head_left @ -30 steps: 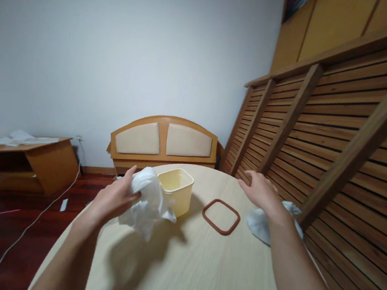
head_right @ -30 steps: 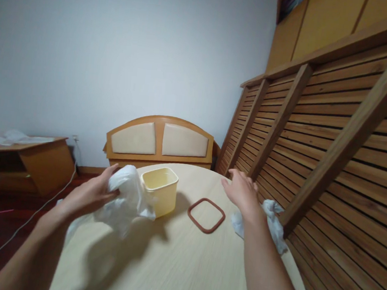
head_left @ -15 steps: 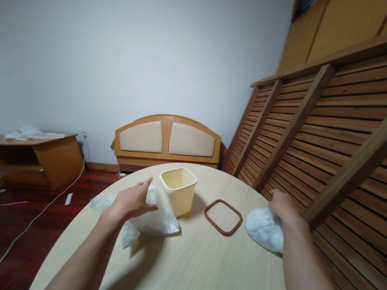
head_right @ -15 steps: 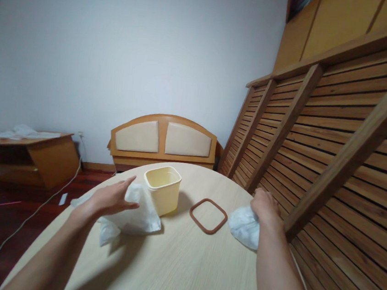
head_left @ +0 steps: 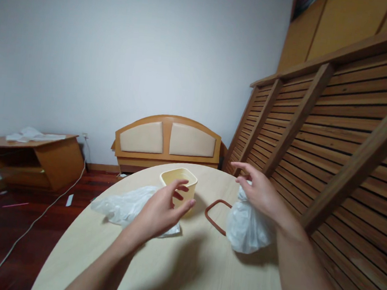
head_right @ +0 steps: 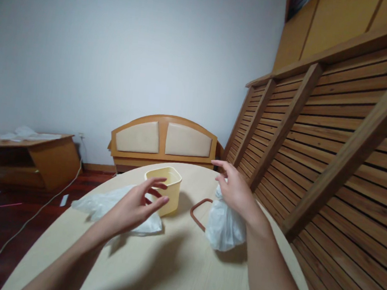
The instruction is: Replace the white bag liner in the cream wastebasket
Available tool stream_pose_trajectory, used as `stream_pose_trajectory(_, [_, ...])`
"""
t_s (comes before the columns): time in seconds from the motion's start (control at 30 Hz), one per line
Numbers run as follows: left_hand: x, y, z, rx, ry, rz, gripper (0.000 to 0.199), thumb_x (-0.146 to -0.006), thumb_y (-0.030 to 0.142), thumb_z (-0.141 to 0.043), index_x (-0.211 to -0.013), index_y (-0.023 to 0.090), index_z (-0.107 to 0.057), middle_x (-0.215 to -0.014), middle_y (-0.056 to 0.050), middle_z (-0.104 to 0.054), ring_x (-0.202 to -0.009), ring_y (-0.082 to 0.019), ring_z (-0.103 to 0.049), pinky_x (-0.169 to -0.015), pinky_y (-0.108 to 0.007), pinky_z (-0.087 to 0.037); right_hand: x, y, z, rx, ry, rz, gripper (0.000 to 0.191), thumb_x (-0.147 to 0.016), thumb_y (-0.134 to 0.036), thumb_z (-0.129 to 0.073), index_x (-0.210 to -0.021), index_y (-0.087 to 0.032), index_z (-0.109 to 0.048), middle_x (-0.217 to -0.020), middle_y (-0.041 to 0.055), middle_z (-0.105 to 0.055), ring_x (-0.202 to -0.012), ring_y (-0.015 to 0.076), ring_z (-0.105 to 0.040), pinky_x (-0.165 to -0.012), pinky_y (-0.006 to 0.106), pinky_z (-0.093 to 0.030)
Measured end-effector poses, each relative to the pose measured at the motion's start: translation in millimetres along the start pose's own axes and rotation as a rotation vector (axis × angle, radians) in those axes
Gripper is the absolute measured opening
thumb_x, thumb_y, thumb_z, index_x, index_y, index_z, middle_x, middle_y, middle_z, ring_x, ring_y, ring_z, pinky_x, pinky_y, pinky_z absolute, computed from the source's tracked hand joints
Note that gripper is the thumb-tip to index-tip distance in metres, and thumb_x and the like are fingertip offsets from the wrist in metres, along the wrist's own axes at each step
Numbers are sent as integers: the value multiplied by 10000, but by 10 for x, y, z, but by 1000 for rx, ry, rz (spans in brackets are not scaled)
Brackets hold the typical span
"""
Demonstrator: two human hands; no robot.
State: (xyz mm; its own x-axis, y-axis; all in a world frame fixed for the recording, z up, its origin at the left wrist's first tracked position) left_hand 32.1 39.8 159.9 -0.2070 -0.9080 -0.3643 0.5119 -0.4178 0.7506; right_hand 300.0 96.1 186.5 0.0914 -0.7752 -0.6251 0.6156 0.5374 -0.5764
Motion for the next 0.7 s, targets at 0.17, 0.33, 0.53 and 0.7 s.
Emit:
stream_pose_trajectory(0.17, [97,189,-226,88,-54,-40,470,-868,447,-673,-1262,211,-572,-1146,-113,-706,-956,-246,-691,-714,-332,-541,158,-556,-388,-260,-214,44,369,-925,-228,-547,-1289,-238,-609,-1271,81,-670,-907,184,-681,-841,363,-563])
stream_pose_trajectory(0.33, [139,233,-279,41,-89,-116,402,-804,322,-746,-1145,205,-569,-1045,-74,-709,-885,-221,-680,-689,-305,-523,296,-816,-681,-534,-300,57,317,-958,-267,-563,-1273,-255,-599,-1326,74,-622,-1042,180,-649,-907,357,-557])
stream_pose_trajectory(0.53, [90,129,-230,77,-37,-107,170,-835,202,-599,-998,203,-549,-931,-40,-682,-804,-182,-655,-624,-257,-488,279,-748,-734,-708,-339,-29,374,-931,-387,-644,-1277,-261,-577,-1369,101,-586,-1134,213,-630,-918,379,-565])
stream_pose_trajectory(0.7, [10,66,-134,173,77,-73,102,-836,262,-582,-877,207,-507,-823,-11,-631,-729,-162,-609,-539,-220,-432,233,-695,-594,-656,-344,-2,439,-854,-370,-738,-1250,-247,-594,-1273,95,-643,-1164,237,-627,-955,408,-549])
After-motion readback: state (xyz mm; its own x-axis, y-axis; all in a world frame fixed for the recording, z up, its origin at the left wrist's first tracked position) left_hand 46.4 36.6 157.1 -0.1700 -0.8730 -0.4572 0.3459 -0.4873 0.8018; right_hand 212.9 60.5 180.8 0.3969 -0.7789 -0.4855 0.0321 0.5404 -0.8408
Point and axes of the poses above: each hand's wrist, its own x-axis away from the middle knuckle, its own z-axis out of the back of the hand, y = z × x, the point moved 5 cm from there along -x, towards the middle knuckle
